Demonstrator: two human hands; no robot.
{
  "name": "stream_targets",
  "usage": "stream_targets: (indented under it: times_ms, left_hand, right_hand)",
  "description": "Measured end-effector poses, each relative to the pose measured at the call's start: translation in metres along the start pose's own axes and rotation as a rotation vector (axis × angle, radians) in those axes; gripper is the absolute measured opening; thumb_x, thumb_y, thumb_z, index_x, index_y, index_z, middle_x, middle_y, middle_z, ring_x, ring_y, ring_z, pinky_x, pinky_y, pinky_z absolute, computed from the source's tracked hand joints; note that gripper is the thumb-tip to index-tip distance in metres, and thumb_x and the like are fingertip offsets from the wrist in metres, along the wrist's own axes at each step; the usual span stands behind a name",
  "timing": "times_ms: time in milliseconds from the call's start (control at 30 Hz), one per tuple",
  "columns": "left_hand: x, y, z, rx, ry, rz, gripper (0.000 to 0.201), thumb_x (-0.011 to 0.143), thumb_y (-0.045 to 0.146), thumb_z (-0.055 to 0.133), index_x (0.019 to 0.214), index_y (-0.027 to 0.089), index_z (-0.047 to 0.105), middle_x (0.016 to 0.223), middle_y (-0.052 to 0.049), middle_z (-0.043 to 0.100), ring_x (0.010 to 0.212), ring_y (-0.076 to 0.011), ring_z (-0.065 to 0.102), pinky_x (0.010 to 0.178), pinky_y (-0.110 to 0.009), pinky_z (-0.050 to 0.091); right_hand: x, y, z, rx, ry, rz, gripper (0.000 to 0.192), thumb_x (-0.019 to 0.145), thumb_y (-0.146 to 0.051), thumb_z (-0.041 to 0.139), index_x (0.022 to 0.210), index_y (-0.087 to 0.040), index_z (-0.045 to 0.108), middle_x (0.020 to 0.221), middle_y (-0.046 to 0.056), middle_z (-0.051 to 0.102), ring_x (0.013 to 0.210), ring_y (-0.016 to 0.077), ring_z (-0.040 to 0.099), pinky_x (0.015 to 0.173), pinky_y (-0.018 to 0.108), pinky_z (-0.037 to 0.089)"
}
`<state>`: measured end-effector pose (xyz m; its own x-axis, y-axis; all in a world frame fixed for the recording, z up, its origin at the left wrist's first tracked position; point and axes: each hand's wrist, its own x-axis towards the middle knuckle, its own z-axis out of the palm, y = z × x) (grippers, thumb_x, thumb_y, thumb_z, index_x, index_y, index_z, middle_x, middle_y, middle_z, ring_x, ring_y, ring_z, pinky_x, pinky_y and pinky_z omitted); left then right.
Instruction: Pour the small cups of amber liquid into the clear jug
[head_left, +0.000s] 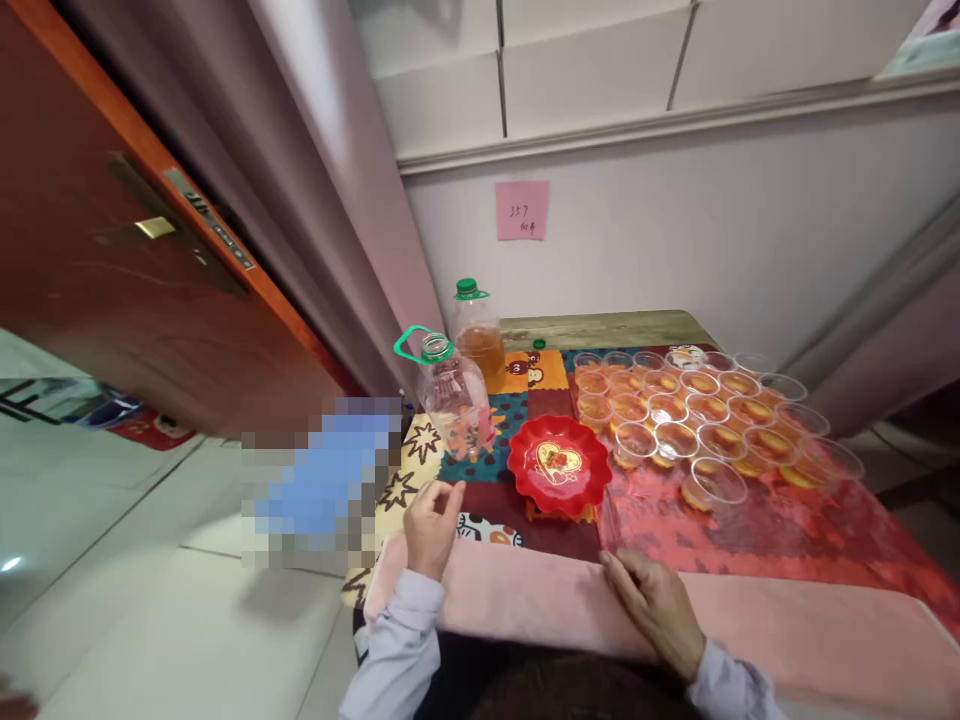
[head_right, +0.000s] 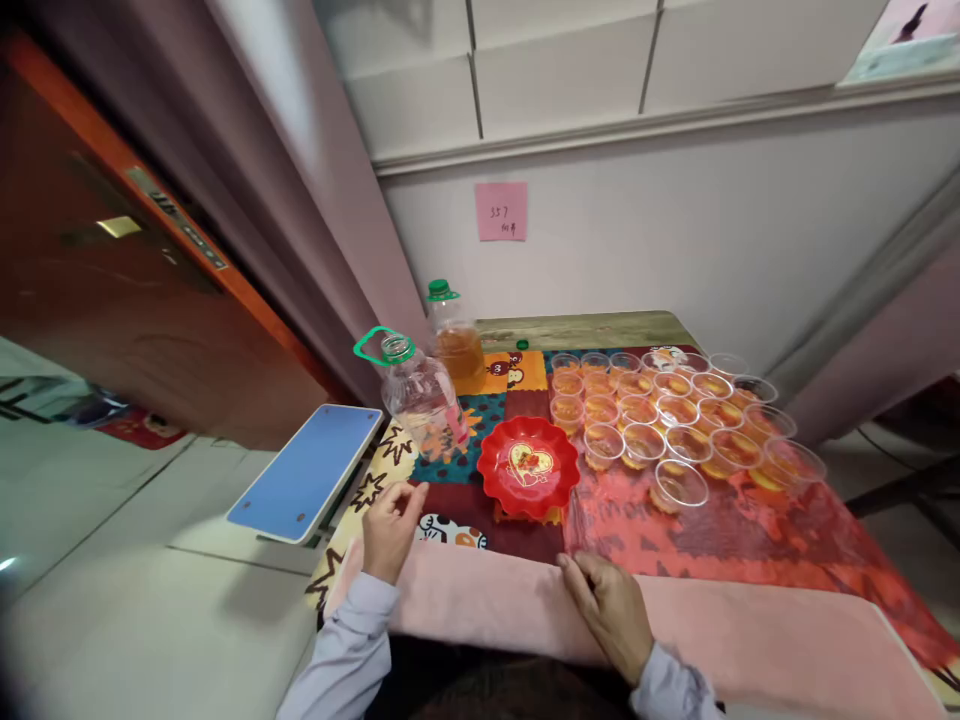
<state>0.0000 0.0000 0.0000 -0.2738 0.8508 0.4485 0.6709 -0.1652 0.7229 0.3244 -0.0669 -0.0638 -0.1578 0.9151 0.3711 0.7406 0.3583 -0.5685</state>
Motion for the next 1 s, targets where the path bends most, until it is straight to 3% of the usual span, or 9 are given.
stream_targets:
  times_ms: [100, 167, 300, 367, 467, 600, 733, 867, 1000]
  left_hand:
    - [0.016, -0.028, 0.005, -0.072, 0.05, -0.121, 0.033, 0.087, 0.051, 0.07, 0.077, 0.021, 0.063, 0.076, -0.001, 0.064, 0.069, -0.0148, 0.06, 0.071, -0.029, 0.052]
    - [0.036, -0.044, 0.013, -0.14, 0.07, -0.175, 0.047, 0.078, 0.055, 0.078, 0.106, 0.02, 0.066, 0.1, -0.007, 0.071, 0.088, -0.0194, 0.069, 0.085, -0.036, 0.057]
    - [0.084, -0.062, 0.025, -0.289, 0.004, -0.192, 0.109, 0.063, 0.053, 0.091, 0.153, 0.027, 0.036, 0.146, -0.019, 0.055, 0.13, -0.0295, 0.062, 0.112, -0.05, 0.047]
    - [0.105, -0.066, 0.027, -0.351, -0.053, -0.172, 0.134, 0.053, 0.051, 0.097, 0.161, 0.031, 0.02, 0.156, -0.021, 0.046, 0.143, -0.0335, 0.053, 0.119, -0.055, 0.041]
    - [0.126, -0.066, 0.03, -0.417, -0.131, -0.142, 0.15, 0.047, 0.047, 0.1, 0.164, 0.034, 0.007, 0.16, -0.022, 0.04, 0.151, -0.0357, 0.043, 0.123, -0.058, 0.034]
    - [0.136, -0.059, 0.038, -0.47, -0.185, -0.121, 0.153, 0.046, 0.044, 0.101, 0.164, 0.032, 0.005, 0.153, -0.021, 0.048, 0.146, -0.0339, 0.049, 0.121, -0.057, 0.038]
    - [0.138, -0.047, 0.041, -0.476, -0.14, -0.141, 0.146, 0.045, 0.044, 0.101, 0.162, 0.03, 0.015, 0.136, -0.016, 0.06, 0.131, -0.0338, 0.061, 0.109, -0.059, 0.05]
    - [0.138, -0.025, 0.028, -0.455, -0.01, -0.142, 0.125, 0.05, 0.044, 0.099, 0.154, 0.024, 0.033, 0.14, -0.018, 0.054, 0.135, -0.0361, 0.057, 0.113, -0.061, 0.047]
    - [0.119, 0.018, 0.03, -0.513, -0.026, -0.066, 0.115, 0.062, 0.054, 0.093, 0.153, 0.029, 0.028, 0.152, -0.018, 0.046, 0.141, -0.0337, 0.053, 0.112, -0.052, 0.051]
  right_hand:
    - [-0.008, 0.0, 0.005, -0.111, 0.037, -0.078, 0.058, 0.112, -0.048, 0.038, 0.065, -0.021, 0.058, 0.056, -0.001, 0.059, 0.049, 0.0128, 0.061, 0.055, 0.027, 0.035]
    - [-0.006, -0.003, 0.006, -0.167, 0.053, -0.117, 0.057, 0.112, -0.047, 0.038, 0.067, -0.021, 0.06, 0.058, 0.0, 0.062, 0.051, 0.0133, 0.064, 0.056, 0.027, 0.035]
    - [-0.004, -0.006, 0.005, -0.183, 0.051, -0.124, 0.058, 0.112, -0.046, 0.036, 0.065, -0.021, 0.059, 0.058, 0.0, 0.061, 0.052, 0.0126, 0.064, 0.057, 0.026, 0.036]
    - [-0.003, -0.006, 0.004, -0.183, 0.054, -0.12, 0.057, 0.112, -0.045, 0.037, 0.065, -0.021, 0.059, 0.058, 0.0, 0.061, 0.053, 0.0124, 0.063, 0.057, 0.026, 0.035]
    - [-0.003, -0.006, 0.005, -0.182, 0.059, -0.111, 0.055, 0.111, -0.044, 0.039, 0.065, -0.02, 0.058, 0.058, 0.0, 0.062, 0.052, 0.0124, 0.062, 0.056, 0.026, 0.035]
    - [-0.003, -0.006, 0.005, -0.192, 0.056, -0.102, 0.053, 0.111, -0.043, 0.041, 0.066, -0.021, 0.059, 0.06, 0.001, 0.063, 0.053, 0.0133, 0.062, 0.056, 0.027, 0.035]
    - [-0.003, -0.006, 0.005, -0.195, 0.046, -0.091, 0.052, 0.11, -0.042, 0.043, 0.066, -0.021, 0.059, 0.06, 0.001, 0.063, 0.054, 0.0135, 0.062, 0.056, 0.028, 0.034]
    - [-0.003, -0.005, 0.005, -0.186, 0.051, -0.094, 0.052, 0.11, -0.042, 0.042, 0.066, -0.02, 0.059, 0.06, 0.001, 0.062, 0.054, 0.0133, 0.062, 0.057, 0.028, 0.034]
    - [-0.002, -0.005, 0.005, -0.177, 0.047, -0.081, 0.052, 0.11, -0.042, 0.043, 0.065, -0.02, 0.059, 0.06, 0.001, 0.063, 0.053, 0.0132, 0.061, 0.056, 0.028, 0.032]
